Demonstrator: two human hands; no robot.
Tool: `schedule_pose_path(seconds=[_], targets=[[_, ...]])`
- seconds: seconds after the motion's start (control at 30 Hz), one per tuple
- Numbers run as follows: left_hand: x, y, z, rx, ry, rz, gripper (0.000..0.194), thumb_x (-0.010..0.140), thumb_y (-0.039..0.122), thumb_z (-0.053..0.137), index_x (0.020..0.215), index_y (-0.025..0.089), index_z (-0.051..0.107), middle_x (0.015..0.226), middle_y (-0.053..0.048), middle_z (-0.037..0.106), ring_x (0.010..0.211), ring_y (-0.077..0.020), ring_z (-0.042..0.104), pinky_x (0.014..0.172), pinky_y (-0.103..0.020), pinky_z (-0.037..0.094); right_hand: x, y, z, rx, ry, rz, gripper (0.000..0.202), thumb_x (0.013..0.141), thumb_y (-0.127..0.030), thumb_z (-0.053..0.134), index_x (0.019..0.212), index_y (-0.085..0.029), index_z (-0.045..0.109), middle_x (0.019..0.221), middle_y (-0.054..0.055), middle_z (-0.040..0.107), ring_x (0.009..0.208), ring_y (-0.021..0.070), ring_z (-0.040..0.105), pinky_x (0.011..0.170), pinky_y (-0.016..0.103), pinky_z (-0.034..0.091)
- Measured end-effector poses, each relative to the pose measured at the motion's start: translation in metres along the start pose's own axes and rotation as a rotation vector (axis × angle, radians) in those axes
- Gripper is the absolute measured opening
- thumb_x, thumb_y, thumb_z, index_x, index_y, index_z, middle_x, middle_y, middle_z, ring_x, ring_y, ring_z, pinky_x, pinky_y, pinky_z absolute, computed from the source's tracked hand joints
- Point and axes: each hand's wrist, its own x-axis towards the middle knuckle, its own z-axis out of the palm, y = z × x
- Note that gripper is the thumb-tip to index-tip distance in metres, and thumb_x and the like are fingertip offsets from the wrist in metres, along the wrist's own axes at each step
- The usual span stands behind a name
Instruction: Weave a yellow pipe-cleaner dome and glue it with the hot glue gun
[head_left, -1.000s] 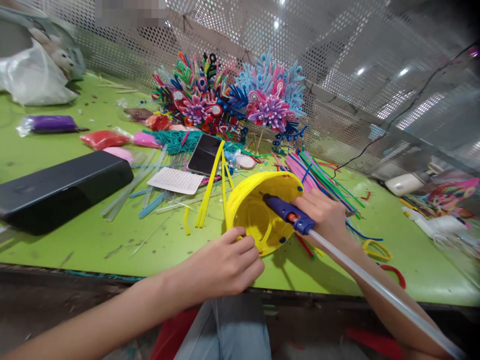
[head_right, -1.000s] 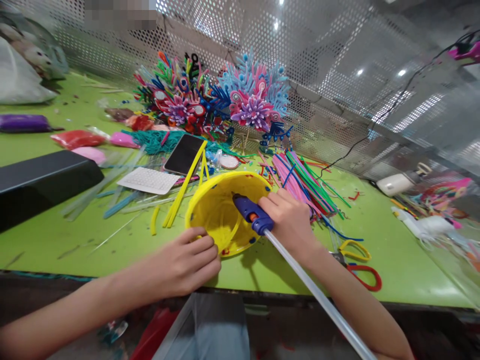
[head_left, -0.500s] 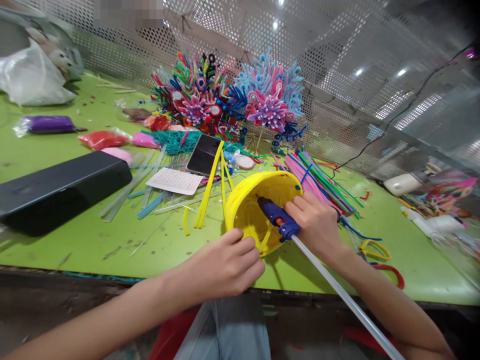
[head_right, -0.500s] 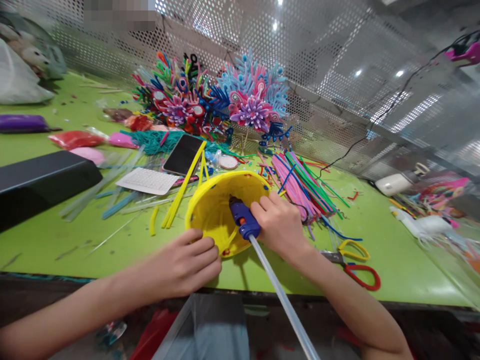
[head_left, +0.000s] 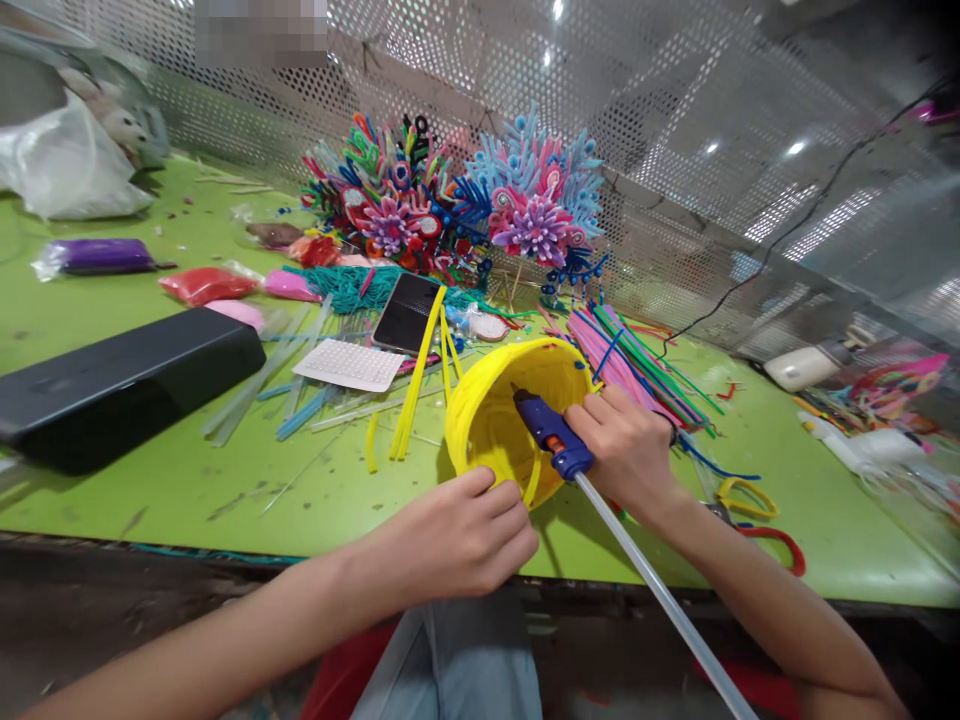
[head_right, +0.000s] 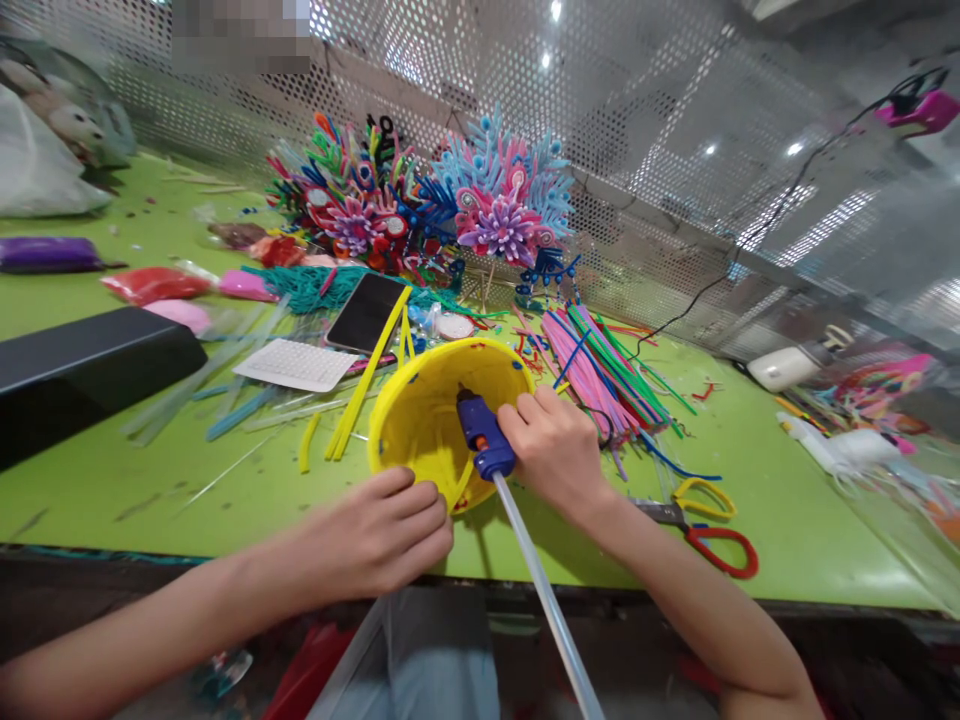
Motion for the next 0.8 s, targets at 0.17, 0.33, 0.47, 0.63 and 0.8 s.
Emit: schedule_pose_path(seconds=[0.17, 0.33, 0.47, 0.63, 0.8], targets=[[-0.0002, 0.0006, 0.0002, 0.008, -0.004, -0.001, 0.018, 0.093, 0.016, 0.054, 0.075, 0.017, 0.051, 0.068, -0.001, 0.055, 0.067, -0.0166, 0.045, 0.062, -0.034, 0.025, -0.0005, 0.0011, 0.0002, -0.015, 0.012, 0.011, 0.023, 0.085, -0.014, 0.059, 0.063, -0.021, 0.055, 0.060, 0.003, 0.053, 0.070, 0.0196, 0.041, 0.061, 0.033, 0.024], [-0.0004, 0.0012, 0.0006, 0.007, 0.004, -0.005, 0.017, 0.092, 0.016, 0.056, 0.075, 0.016, 0.053, 0.068, -0.001, 0.056, 0.067, -0.0167, 0.046, 0.062, -0.034, 0.026, -0.0013, 0.0030, -0.0008, -0.029, 0.028, 0.015, 0.025, 0.086, -0.015, 0.058, 0.062, -0.021, 0.054, 0.060, 0.003, 0.053, 0.069, 0.0195, 0.040, 0.061, 0.032, 0.023], [-0.0008, 0.0017, 0.0023, 0.000, 0.008, -0.009, 0.015, 0.090, 0.017, 0.060, 0.076, 0.016, 0.054, 0.068, -0.001, 0.056, 0.067, -0.0164, 0.046, 0.061, -0.034, 0.025, -0.0022, 0.0049, -0.0014, -0.044, 0.037, 0.027, 0.027, 0.087, -0.014, 0.057, 0.062, -0.021, 0.055, 0.059, 0.003, 0.052, 0.069, 0.0194, 0.039, 0.061, 0.032, 0.023], [-0.0003, 0.0020, 0.0024, -0.003, 0.006, -0.009, 0.015, 0.090, 0.018, 0.061, 0.076, 0.016, 0.054, 0.068, 0.000, 0.056, 0.067, -0.0166, 0.047, 0.061, -0.034, 0.025, -0.0039, 0.0077, -0.0011, -0.059, 0.055, 0.033, 0.029, 0.090, -0.019, 0.056, 0.061, -0.020, 0.054, 0.058, 0.003, 0.052, 0.068, 0.0189, 0.039, 0.059, 0.032, 0.022], [0.0004, 0.0019, 0.0012, 0.005, 0.007, -0.012, 0.015, 0.092, 0.017, 0.058, 0.077, 0.016, 0.054, 0.067, 0.000, 0.055, 0.066, -0.0164, 0.047, 0.061, -0.034, 0.025, -0.0036, 0.0092, -0.0029, -0.076, 0.080, 0.033, 0.035, 0.094, -0.017, 0.048, 0.060, -0.020, 0.055, 0.057, 0.003, 0.051, 0.066, 0.0186, 0.038, 0.059, 0.032, 0.022]])
